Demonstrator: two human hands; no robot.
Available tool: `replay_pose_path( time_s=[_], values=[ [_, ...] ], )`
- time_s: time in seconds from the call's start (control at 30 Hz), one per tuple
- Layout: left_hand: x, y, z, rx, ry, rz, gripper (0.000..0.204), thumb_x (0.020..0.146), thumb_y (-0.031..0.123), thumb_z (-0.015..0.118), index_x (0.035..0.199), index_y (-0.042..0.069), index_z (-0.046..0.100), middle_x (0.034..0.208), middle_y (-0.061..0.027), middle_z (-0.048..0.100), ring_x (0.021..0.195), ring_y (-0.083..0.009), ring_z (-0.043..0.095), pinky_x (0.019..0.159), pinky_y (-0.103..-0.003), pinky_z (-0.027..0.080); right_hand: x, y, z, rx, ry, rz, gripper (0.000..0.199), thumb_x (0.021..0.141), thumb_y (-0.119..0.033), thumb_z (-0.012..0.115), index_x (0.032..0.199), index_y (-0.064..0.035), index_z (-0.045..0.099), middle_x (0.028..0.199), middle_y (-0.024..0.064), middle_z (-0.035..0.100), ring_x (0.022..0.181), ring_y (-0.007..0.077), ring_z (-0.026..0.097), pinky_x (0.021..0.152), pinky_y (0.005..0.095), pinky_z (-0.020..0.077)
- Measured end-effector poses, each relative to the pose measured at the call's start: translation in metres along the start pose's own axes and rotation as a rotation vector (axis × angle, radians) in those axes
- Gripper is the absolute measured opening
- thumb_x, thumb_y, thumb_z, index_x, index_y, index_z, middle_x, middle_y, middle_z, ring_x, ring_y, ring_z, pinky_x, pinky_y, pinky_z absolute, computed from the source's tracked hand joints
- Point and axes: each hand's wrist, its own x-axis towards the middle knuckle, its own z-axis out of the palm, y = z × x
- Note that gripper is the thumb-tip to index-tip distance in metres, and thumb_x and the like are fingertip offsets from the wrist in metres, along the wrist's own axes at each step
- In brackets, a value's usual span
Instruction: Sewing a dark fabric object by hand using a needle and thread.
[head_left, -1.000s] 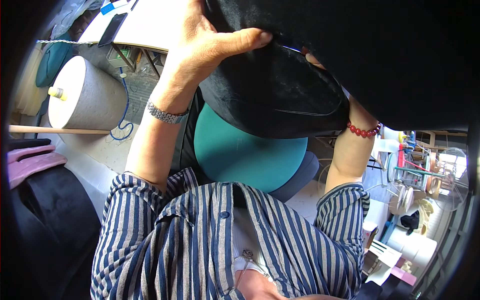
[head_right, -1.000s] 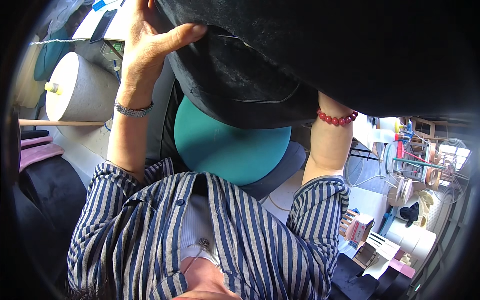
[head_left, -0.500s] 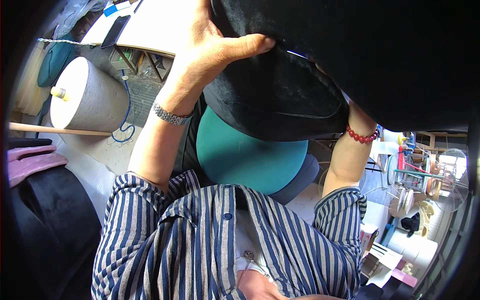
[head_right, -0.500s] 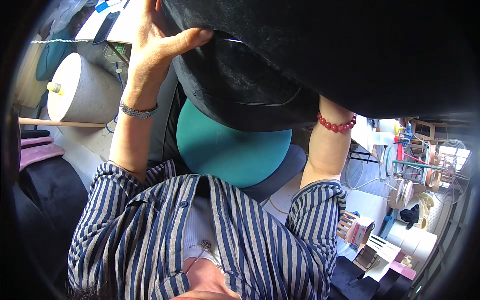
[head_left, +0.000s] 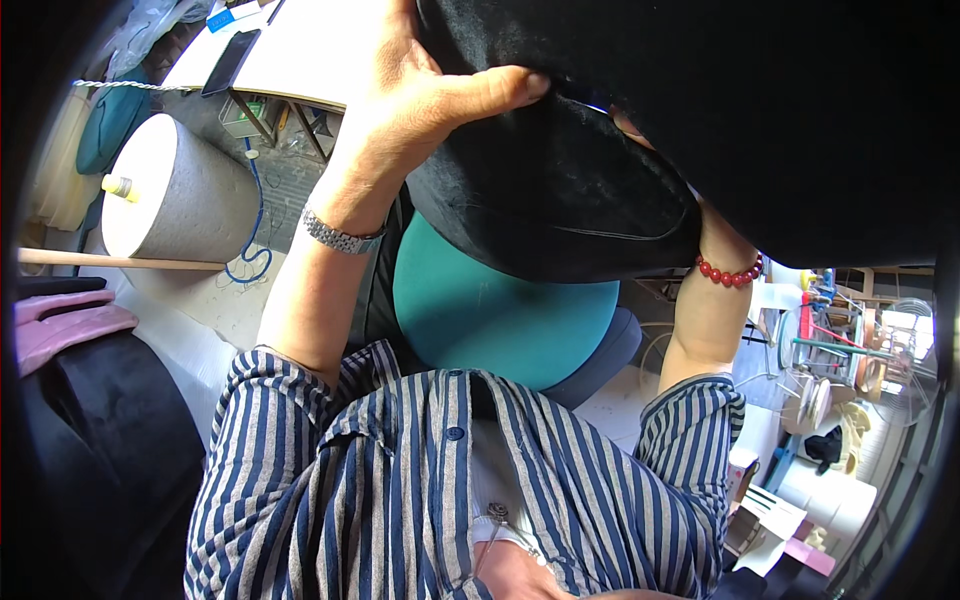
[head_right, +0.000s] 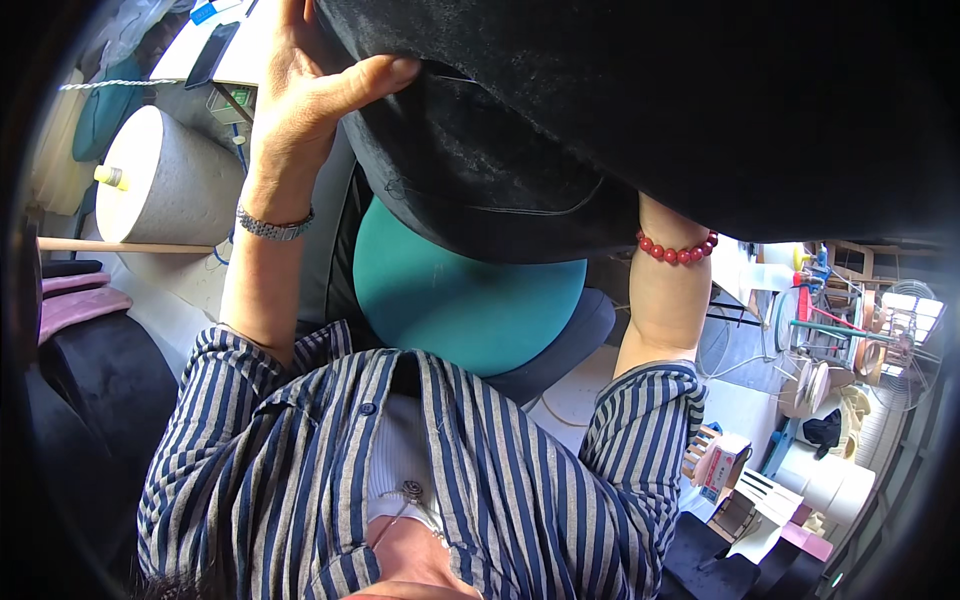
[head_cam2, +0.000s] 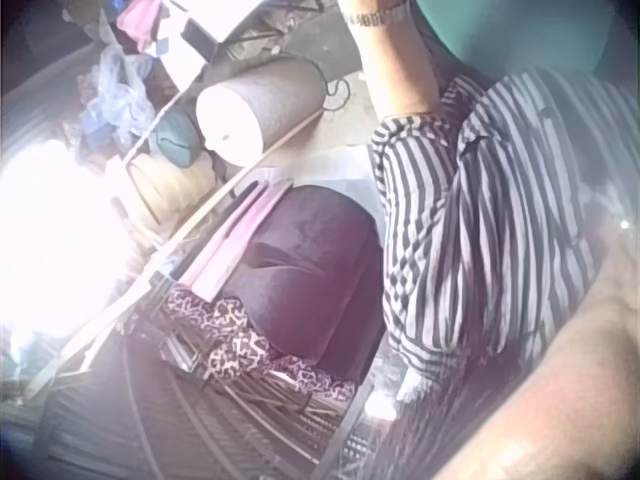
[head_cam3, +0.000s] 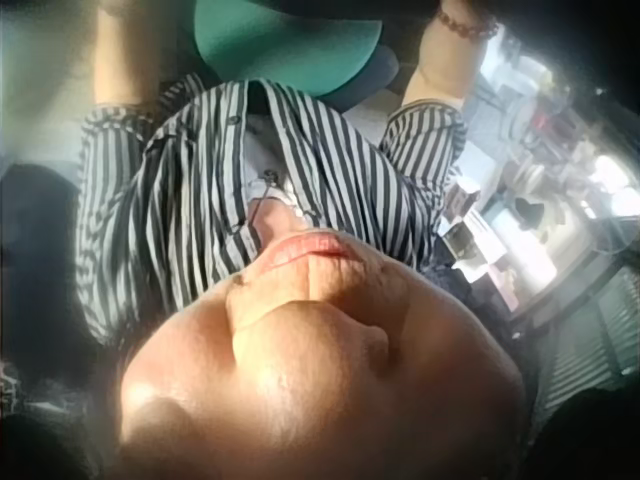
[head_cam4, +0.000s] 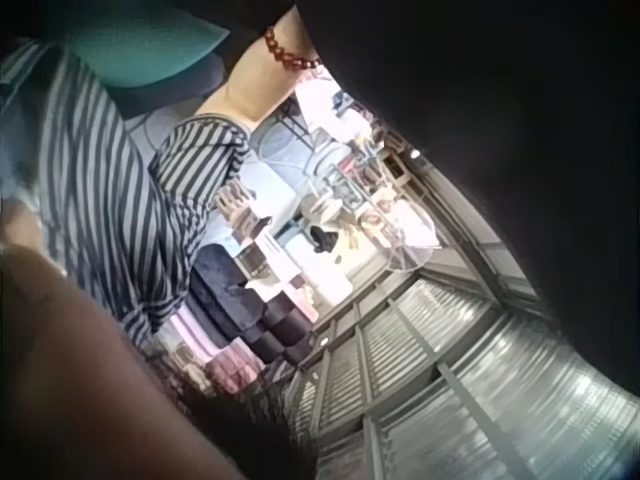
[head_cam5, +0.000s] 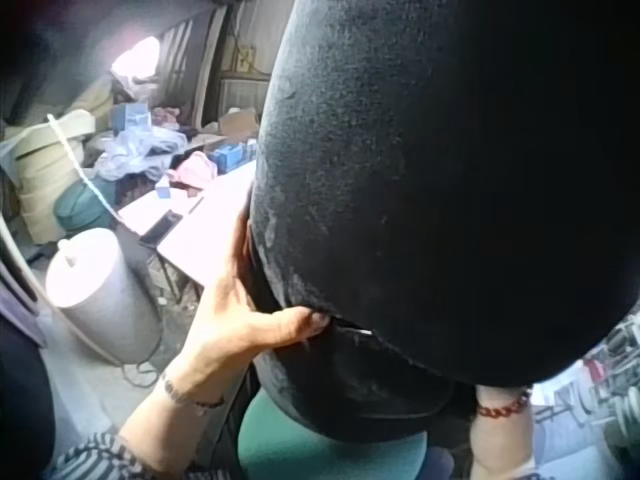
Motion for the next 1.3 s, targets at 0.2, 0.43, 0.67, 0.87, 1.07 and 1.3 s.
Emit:
replay_pose_path(
  time_s=[0.2, 0.43, 0.67, 0.87, 1.07, 1.3],
  values=[
    [0.006, -0.017, 0.007, -0.017, -0.031, 0.020, 0.119, 0.057, 0.014, 0.090, 0.149, -0.001, 0.015, 0.143, -0.0176, 0.036, 0.132, -0.0275, 0.037, 0.109, -0.038, 0.033, -0.012, 0.008, -0.007, -0.042, -0.028, 0.027, 0.036, 0.088, -0.017, 0.069, 0.120, -0.0030, 0.060, 0.116, 0.0126, 0.062, 0.104, 0.0223, 0.062, 0.093, 0.0331, 0.0483],
    [0.024, 0.011, 0.043, 0.404, 0.329, -0.491, 0.116, 0.058, 0.015, 0.088, 0.149, -0.001, 0.017, 0.143, -0.0171, 0.037, 0.132, -0.0265, 0.036, 0.110, -0.037, 0.031, 0.013, 0.041, 0.068, -0.057, -0.040, 0.040, 0.037, 0.088, -0.017, 0.069, 0.120, -0.0031, 0.060, 0.117, 0.0127, 0.062, 0.105, 0.0223, 0.062, 0.094, 0.0331, 0.0483],
    [0.022, 0.013, 0.038, 0.404, 0.340, -0.411, 0.118, 0.057, 0.018, 0.089, 0.148, -0.002, 0.017, 0.144, -0.0166, 0.036, 0.134, -0.0266, 0.033, 0.112, -0.037, 0.026, -0.014, 0.007, -0.008, -0.055, -0.027, 0.029, 0.037, 0.088, -0.018, 0.068, 0.121, -0.0032, 0.060, 0.117, 0.0127, 0.062, 0.105, 0.0223, 0.062, 0.094, 0.0331, 0.0483],
    [0.023, 0.018, 0.042, 0.361, 0.358, -0.447, 0.118, 0.056, 0.018, 0.089, 0.148, -0.002, 0.018, 0.144, -0.0164, 0.036, 0.135, -0.0270, 0.033, 0.113, -0.039, 0.025, -0.008, 0.012, 0.005, -0.059, -0.015, 0.029, 0.037, 0.088, -0.018, 0.068, 0.121, -0.0033, 0.060, 0.118, 0.0127, 0.062, 0.105, 0.0223, 0.061, 0.094, 0.0331, 0.0482],
    [0.024, 0.018, 0.043, 0.347, 0.352, -0.454, 0.118, 0.056, 0.018, 0.089, 0.148, -0.001, 0.018, 0.143, -0.0161, 0.037, 0.134, -0.0270, 0.034, 0.113, -0.039, 0.025, -0.006, 0.010, 0.006, -0.067, -0.014, 0.031, 0.037, 0.088, -0.018, 0.068, 0.121, -0.0034, 0.060, 0.118, 0.0128, 0.062, 0.106, 0.0223, 0.061, 0.094, 0.0331, 0.0482],
    [0.013, -0.009, 0.015, 0.166, 0.142, -0.196, 0.118, 0.057, 0.016, 0.089, 0.149, 0.001, 0.018, 0.143, -0.0161, 0.036, 0.134, -0.0274, 0.034, 0.112, -0.039, 0.026, -0.004, 0.007, 0.004, -0.076, -0.009, 0.030, 0.038, 0.088, -0.018, 0.068, 0.122, -0.0035, 0.060, 0.119, 0.0128, 0.061, 0.106, 0.0224, 0.061, 0.094, 0.0330, 0.0482]
  ],
)
